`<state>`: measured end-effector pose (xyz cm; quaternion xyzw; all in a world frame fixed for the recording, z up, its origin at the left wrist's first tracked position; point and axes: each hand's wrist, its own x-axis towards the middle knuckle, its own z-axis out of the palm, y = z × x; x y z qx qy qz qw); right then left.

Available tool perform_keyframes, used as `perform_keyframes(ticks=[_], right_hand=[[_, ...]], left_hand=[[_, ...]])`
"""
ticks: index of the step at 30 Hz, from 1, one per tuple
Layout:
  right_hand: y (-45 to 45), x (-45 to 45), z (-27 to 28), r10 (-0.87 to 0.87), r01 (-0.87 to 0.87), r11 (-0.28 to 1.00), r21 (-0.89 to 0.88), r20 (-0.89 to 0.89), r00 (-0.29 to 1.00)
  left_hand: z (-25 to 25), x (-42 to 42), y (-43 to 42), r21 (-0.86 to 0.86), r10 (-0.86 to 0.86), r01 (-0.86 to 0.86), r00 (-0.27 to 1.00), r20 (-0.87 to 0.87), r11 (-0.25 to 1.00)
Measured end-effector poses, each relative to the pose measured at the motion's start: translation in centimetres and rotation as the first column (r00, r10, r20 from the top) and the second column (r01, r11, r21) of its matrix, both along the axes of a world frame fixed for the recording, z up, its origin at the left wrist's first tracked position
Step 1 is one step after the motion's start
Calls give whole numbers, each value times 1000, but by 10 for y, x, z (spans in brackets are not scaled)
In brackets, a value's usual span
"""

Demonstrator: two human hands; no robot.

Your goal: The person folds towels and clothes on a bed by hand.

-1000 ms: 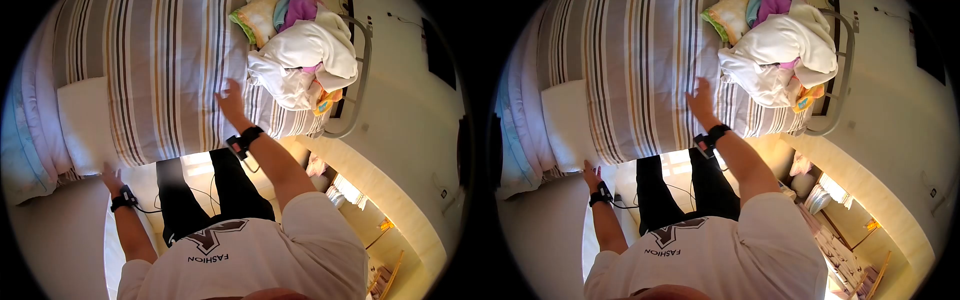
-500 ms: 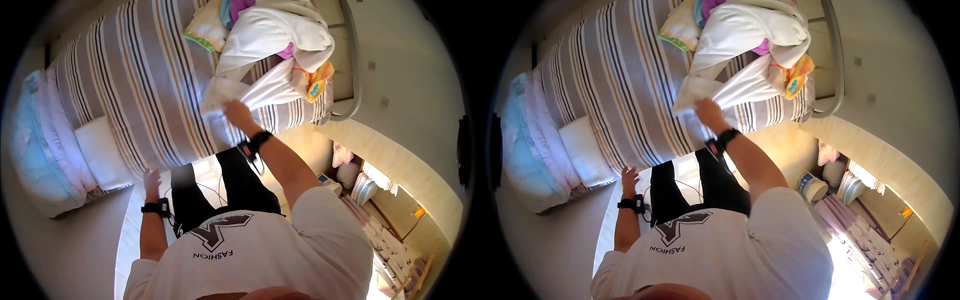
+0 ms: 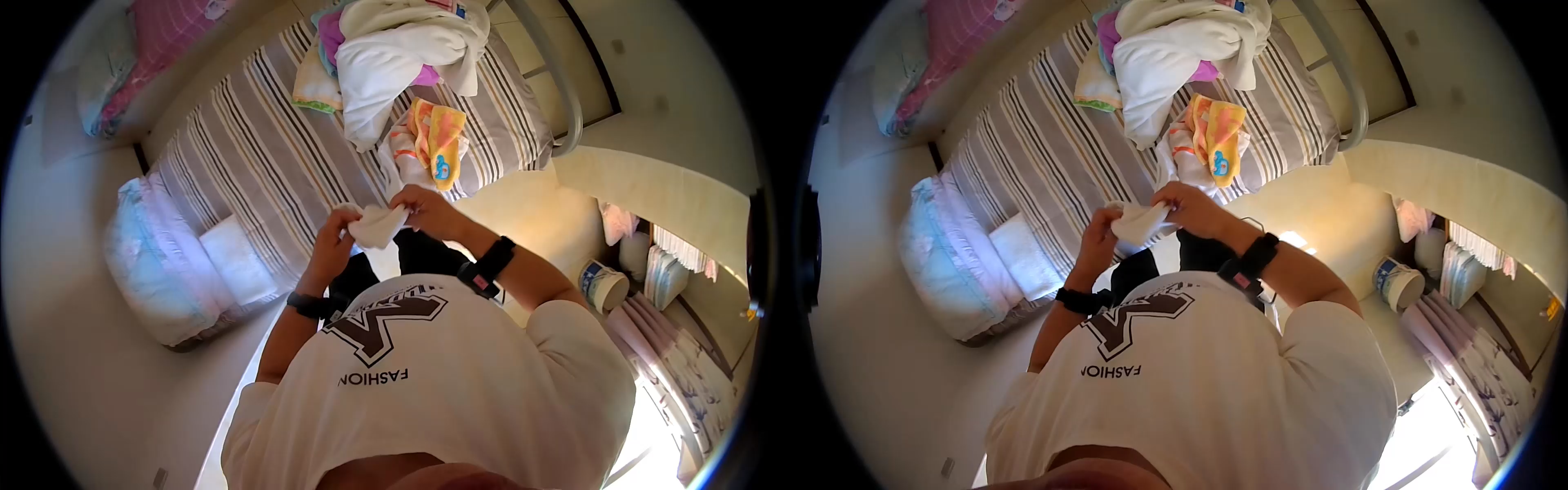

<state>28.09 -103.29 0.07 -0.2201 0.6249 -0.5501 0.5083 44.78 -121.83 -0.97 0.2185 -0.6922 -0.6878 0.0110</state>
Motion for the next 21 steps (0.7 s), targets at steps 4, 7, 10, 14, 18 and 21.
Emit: perform_keyframes(ticks=[4,7,10,14,18,21], right_hand=[[19,-55,28,-98,98,995,-4,56,994],[27,-107,109,-271,233,908,-349,-64,960],[29,-120,206,-353,15,804,-595,-456,817],[16,-116,234,-342,-92,718,-690,-465,817],[-10,-83,184,-230,-113,715,-690,-385,894],[-25,-59,167,-62,-146,775,-614,-305,950]], left_hand=[[53,-21,-12,-24,25,-23,995,95,999],[113,-56,8,135,-109,101,993,51,986],[157,-91,30,-57,-206,199,965,-164,978],[177,-108,26,-224,-182,108,922,-342,969],[174,-78,6,-109,-35,6,962,-272,994],[163,-49,-4,178,69,-33,978,-198,983]])
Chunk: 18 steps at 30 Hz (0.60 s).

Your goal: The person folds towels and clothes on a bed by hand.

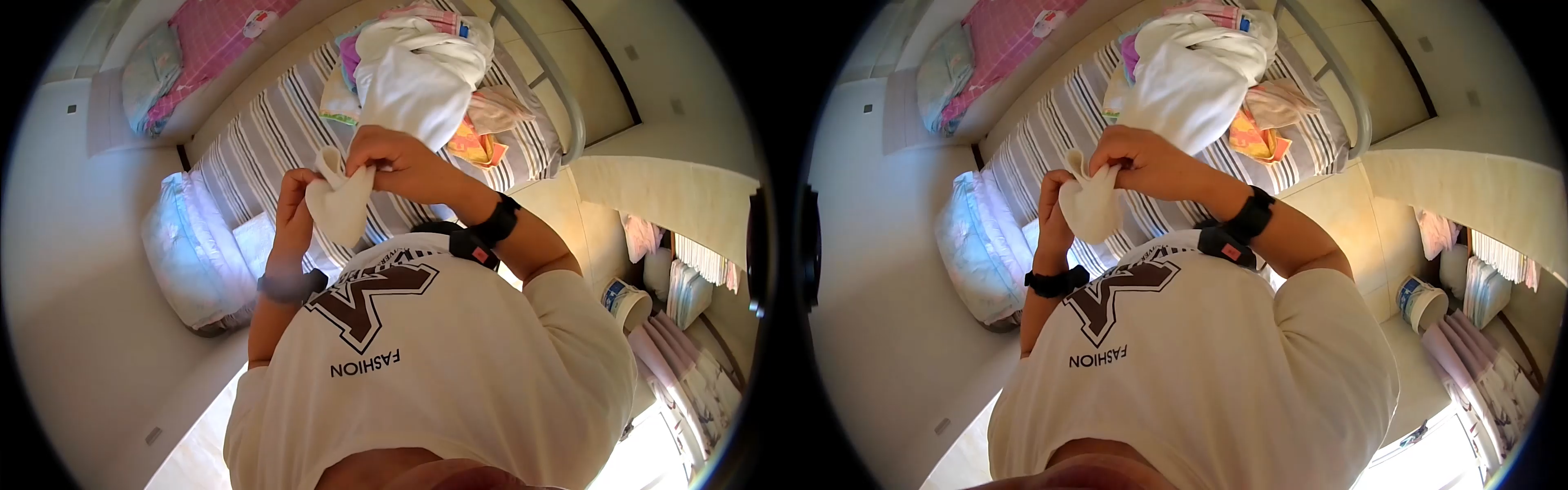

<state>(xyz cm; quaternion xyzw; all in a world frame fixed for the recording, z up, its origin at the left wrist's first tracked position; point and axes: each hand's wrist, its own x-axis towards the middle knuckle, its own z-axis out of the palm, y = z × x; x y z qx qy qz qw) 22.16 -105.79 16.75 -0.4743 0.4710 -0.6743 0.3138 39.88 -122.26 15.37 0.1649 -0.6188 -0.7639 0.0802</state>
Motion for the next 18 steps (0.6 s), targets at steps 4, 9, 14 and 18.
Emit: perform_keyframes(ticks=[4,9,14,18], right_hand=[[-20,10,-23,142,-159,983,90,173,975],[-38,17,-39,23,-18,993,121,-38,999],[-46,21,-51,-128,142,987,78,-159,979],[-55,29,-37,14,5,994,106,-179,984]], left_hand=[[11,15,12,-131,-101,108,993,60,986],[18,26,1,-352,142,-28,942,304,936],[32,49,-21,-443,300,-219,946,122,870],[48,57,-24,-479,312,-252,949,50,841]])
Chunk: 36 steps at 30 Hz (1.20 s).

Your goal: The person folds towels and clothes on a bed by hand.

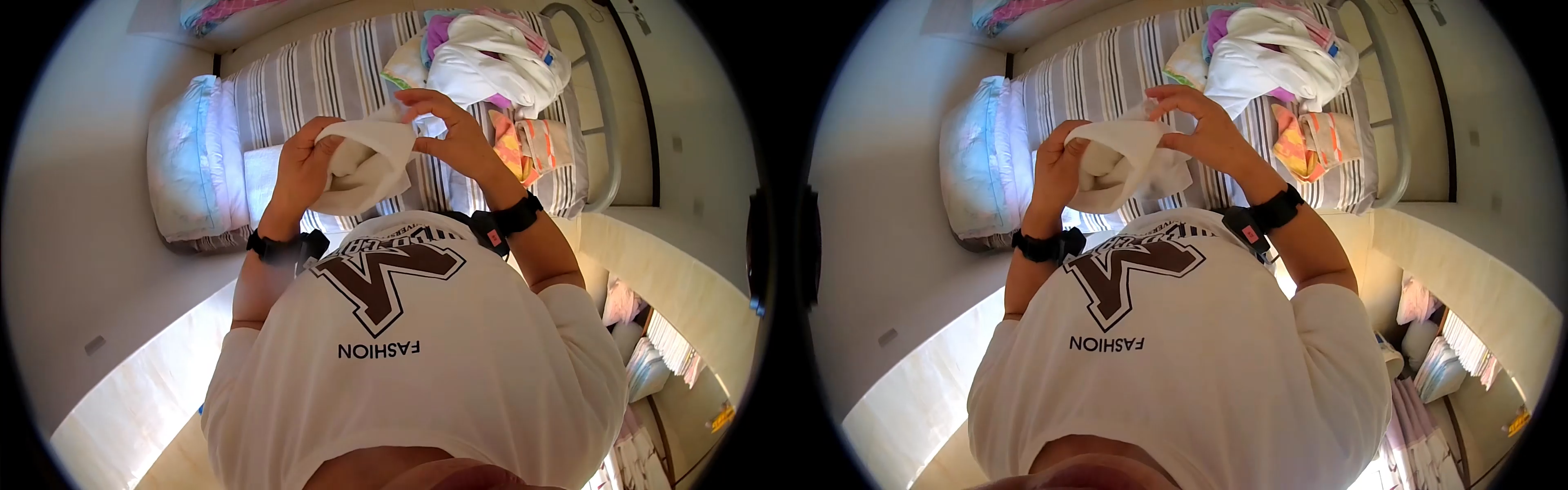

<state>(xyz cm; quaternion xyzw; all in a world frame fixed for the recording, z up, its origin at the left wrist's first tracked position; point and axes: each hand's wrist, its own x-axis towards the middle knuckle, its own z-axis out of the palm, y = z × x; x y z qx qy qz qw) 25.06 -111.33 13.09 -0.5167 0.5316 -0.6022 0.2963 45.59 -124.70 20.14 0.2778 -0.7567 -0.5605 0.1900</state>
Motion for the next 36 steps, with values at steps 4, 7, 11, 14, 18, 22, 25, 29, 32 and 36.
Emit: perform_keyframes(ticks=[4,7,11,14,18,22,25,29,32,36], right_hand=[[-14,20,39,175,-173,984,-51,38,984],[-26,35,46,104,-107,990,89,41,994],[-30,25,43,-64,67,991,118,-31,997],[-20,11,56,-38,32,997,69,86,996],[-2,-12,86,-131,178,972,-155,271,954],[15,-48,113,-290,413,899,-144,512,808],[16,-55,106,-194,317,940,-128,565,802],[3,-32,74,-94,152,987,-59,550,830],[-5,-16,76,-24,29,1000,-4,441,897],[-9,-9,100,-22,7,998,68,234,972]], left_hand=[[17,-5,3,-26,49,-47,998,50,999],[18,-6,3,-64,-52,58,994,95,996],[32,-7,3,-143,-64,90,981,183,986],[20,-9,-8,-326,-70,151,966,248,933],[-35,4,-39,-589,-44,253,937,346,768],[-37,24,-55,-161,37,-9,984,173,987],[-24,21,-54,-70,28,-25,999,37,997],[-2,-13,-13,-147,-87,64,985,-152,987],[2,-38,11,-420,-121,65,987,-108,905],[24,-38,7,63,-62,53,985,159,997]])
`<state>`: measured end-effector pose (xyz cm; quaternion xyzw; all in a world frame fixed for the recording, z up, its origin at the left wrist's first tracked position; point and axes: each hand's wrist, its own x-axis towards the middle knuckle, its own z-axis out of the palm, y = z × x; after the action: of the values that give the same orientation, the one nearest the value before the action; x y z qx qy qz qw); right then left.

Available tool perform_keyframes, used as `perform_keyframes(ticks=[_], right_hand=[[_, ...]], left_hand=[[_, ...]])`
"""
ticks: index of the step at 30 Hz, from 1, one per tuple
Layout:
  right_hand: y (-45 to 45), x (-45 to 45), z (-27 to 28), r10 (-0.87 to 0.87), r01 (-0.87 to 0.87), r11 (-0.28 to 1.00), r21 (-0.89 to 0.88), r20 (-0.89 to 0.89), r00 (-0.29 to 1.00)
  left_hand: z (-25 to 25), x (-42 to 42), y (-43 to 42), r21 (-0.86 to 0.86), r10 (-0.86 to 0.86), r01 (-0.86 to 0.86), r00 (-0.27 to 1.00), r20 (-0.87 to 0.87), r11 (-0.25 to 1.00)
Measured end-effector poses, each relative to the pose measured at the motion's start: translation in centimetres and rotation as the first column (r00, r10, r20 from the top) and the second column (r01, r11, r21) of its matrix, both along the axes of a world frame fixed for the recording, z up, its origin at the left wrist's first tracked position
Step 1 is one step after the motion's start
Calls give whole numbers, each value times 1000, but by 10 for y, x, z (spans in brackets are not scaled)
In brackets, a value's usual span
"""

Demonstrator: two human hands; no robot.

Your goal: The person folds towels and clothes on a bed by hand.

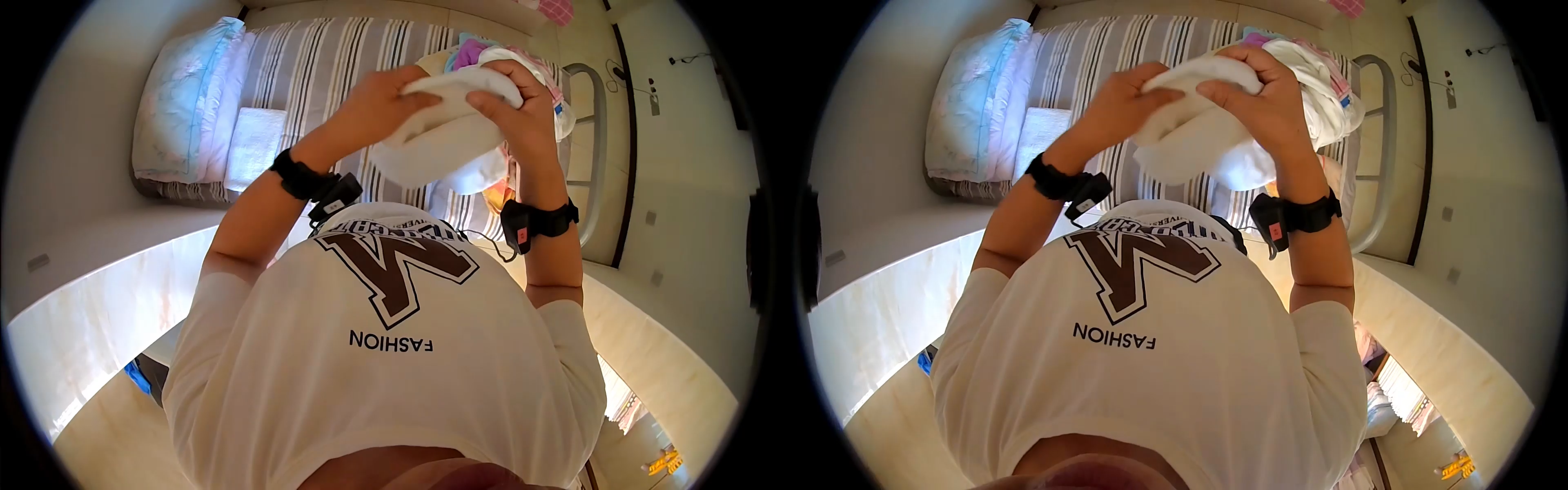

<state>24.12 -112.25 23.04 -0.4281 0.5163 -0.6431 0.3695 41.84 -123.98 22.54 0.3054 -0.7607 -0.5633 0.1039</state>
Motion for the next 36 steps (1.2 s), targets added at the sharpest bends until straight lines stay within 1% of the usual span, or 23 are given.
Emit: perform_keyframes(ticks=[1,2,3,5,6,8,9,11,13,15,18,20,22,24,25,26,28,30,32,33,34,35,36], right_hand=[[-1,-1,3,-57,66,997,39,-201,978],[-2,-3,3,-103,139,988,64,-395,913],[-5,-7,-3,-104,141,988,65,-395,913],[-9,-19,-30,-299,269,950,-157,-701,647],[-8,-22,-42,-298,268,951,-157,-700,649],[-7,-24,-69,-441,467,863,-195,-742,505],[-6,-24,-80,-469,496,836,-233,-774,426],[-3,-25,-97,-446,515,832,-205,-799,403],[-2,-25,-100,-425,535,826,-177,-819,385],[-1,-25,-98,-350,595,804,-21,-825,444],[-1,-39,-104,-257,610,789,76,-861,439],[-3,-53,-105,-232,611,785,101,-867,441],[-1,-73,-121,-179,603,790,114,-897,404],[5,-87,-129,-151,600,789,132,-905,399],[9,-96,-131,-124,615,776,142,-921,369],[13,-106,-136,-96,630,762,150,-936,339],[21,-135,-142,-148,616,780,110,-924,352],[27,-158,-133,-309,609,787,-99,-918,250],[27,-150,-78,-390,644,745,-174,-897,209],[27,-149,-59,-452,640,721,-266,-881,142],[26,-148,-44,-511,630,690,-357,-856,76],[25,-146,-29,-511,631,690,-356,-857,75],[24,-142,-15,-632,582,618,-528,-774,-30]], left_hand=[[-4,2,-2,-56,27,-37,987,-159,998],[0,5,-2,-55,24,-33,987,-159,998],[8,9,-1,-71,-2,-12,981,-194,997],[25,14,4,-88,-25,6,974,-226,996],[33,17,7,-61,11,-29,961,-276,998],[45,24,8,-34,47,-61,945,-324,998],[50,28,7,-66,34,-57,949,-312,996],[54,36,4,-97,24,-55,955,-297,994],[56,45,0,-111,105,-150,936,-336,982],[62,56,-7,-109,158,-207,925,-346,972],[65,76,-23,-143,234,-314,885,-403,939],[68,92,-36,-180,360,-483,811,-460,857],[68,107,-47,-226,381,-536,785,-489,814],[68,123,-59,-181,547,-698,673,-499,693],[73,128,-62,-111,613,-756,599,-516,646],[74,136,-68,-109,615,-757,597,-515,644],[74,153,-86,-185,639,-818,547,-540,544],[71,165,-103,-157,637,-818,536,-554,553],[69,177,-117,-237,630,-827,546,-552,509],[70,181,-119,-237,630,-827,547,-552,510],[73,184,-122,-302,656,-860,509,-557,411],[75,187,-124,-363,679,-881,468,-566,304],[72,192,-129,-362,680,-881,467,-566,304]])
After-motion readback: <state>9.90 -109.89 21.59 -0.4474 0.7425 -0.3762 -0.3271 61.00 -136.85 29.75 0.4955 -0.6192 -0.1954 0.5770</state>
